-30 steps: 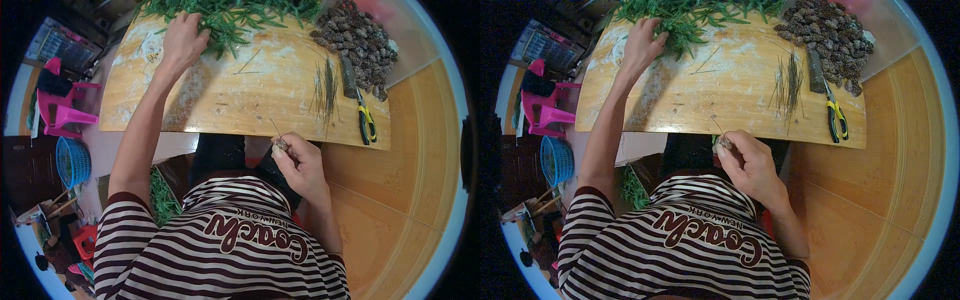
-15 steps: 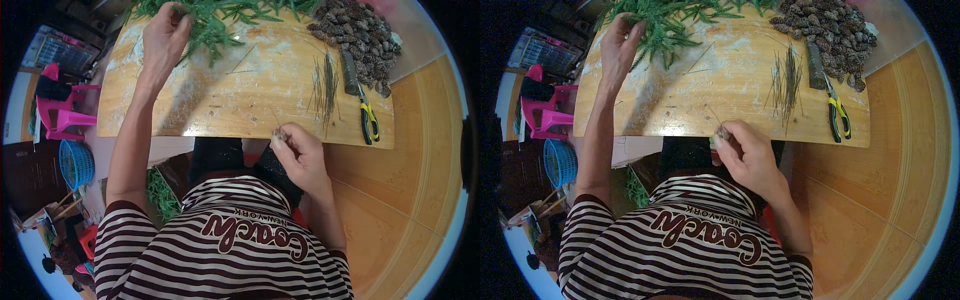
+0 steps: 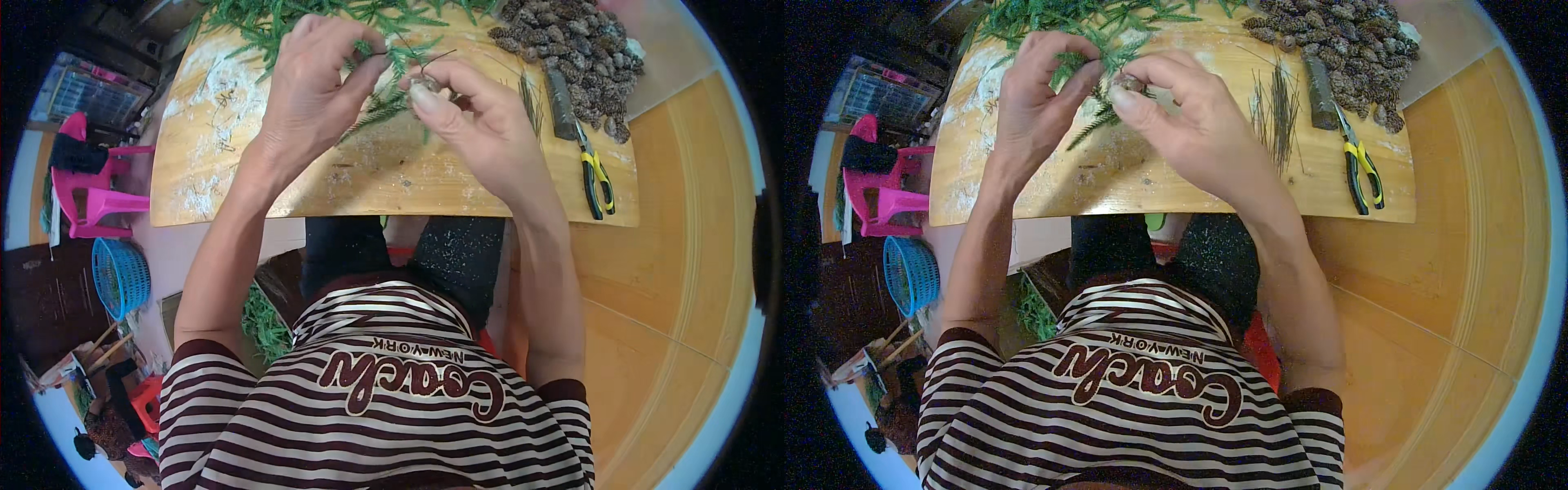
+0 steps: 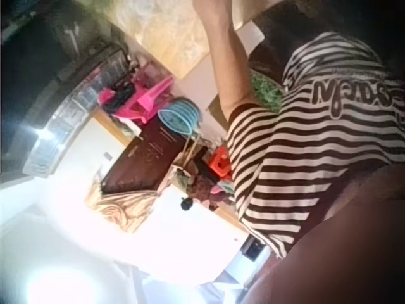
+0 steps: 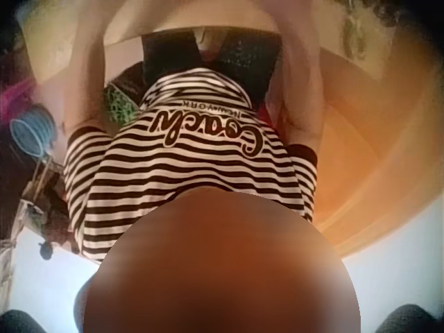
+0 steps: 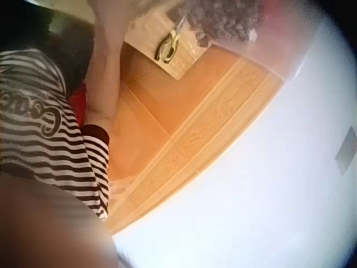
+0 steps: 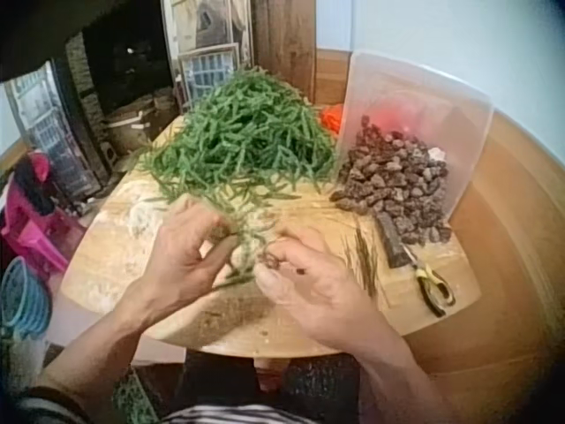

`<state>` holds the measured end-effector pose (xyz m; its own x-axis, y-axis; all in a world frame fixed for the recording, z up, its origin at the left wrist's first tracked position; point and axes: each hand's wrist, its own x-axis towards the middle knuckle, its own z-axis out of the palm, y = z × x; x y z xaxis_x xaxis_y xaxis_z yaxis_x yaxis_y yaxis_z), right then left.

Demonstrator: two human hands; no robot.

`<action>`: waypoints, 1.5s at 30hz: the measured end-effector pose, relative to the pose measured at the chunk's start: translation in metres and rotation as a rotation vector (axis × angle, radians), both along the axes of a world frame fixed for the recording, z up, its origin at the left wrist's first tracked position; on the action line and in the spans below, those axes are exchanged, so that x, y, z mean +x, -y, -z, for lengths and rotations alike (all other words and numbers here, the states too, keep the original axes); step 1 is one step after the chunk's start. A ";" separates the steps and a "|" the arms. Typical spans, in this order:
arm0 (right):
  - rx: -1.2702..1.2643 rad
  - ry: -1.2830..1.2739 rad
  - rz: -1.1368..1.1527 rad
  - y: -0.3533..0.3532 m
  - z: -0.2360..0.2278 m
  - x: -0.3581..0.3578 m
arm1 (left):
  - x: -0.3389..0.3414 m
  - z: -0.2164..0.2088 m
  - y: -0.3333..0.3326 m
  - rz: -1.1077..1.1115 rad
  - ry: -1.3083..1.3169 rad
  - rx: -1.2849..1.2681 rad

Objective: Attaching pinecones to artificial evergreen branches using wire and pliers.

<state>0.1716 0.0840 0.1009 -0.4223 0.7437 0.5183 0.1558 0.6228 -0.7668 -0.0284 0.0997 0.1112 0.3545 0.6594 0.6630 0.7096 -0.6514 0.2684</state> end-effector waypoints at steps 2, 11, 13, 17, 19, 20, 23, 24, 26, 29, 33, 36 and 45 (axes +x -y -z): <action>-0.289 -0.138 -0.048 0.009 0.001 0.001 | 0.011 0.000 0.009 0.017 0.158 -0.126; -0.540 -0.535 -0.112 0.013 0.032 0.022 | 0.014 0.034 0.023 0.139 1.007 -0.563; -0.527 -0.549 -0.134 0.014 0.040 0.022 | 0.012 0.037 0.028 0.141 0.982 -0.732; -0.476 -0.590 -0.176 0.017 0.046 0.021 | 0.026 0.040 0.035 0.333 1.102 -1.040; -0.435 -0.612 -0.173 0.018 0.046 0.021 | 0.032 0.042 0.039 0.266 1.138 -1.074; -0.440 -0.613 -0.172 0.019 0.046 0.021 | 0.035 0.043 0.040 0.231 1.155 -1.090; -0.305 -0.501 -0.147 0.019 0.045 0.023 | 0.042 0.028 0.043 0.307 1.203 -1.136; -0.309 -0.502 -0.145 0.017 0.047 0.026 | 0.044 0.026 0.043 0.347 1.227 -1.158; -0.183 -0.400 -0.149 0.014 0.055 0.034 | 0.044 0.033 0.040 0.375 1.271 -1.153; -0.151 -0.327 -0.149 0.012 0.059 0.045 | 0.043 0.045 0.037 0.432 1.360 -1.135; -0.214 -0.313 -0.114 0.014 0.062 0.054 | 0.048 0.053 0.035 0.535 1.385 -1.105; -0.229 -0.378 -0.054 0.015 0.066 0.060 | 0.056 0.050 0.034 0.467 1.475 -1.135; -0.151 -0.387 0.089 0.024 0.074 0.076 | 0.061 0.061 0.033 0.654 1.795 -1.312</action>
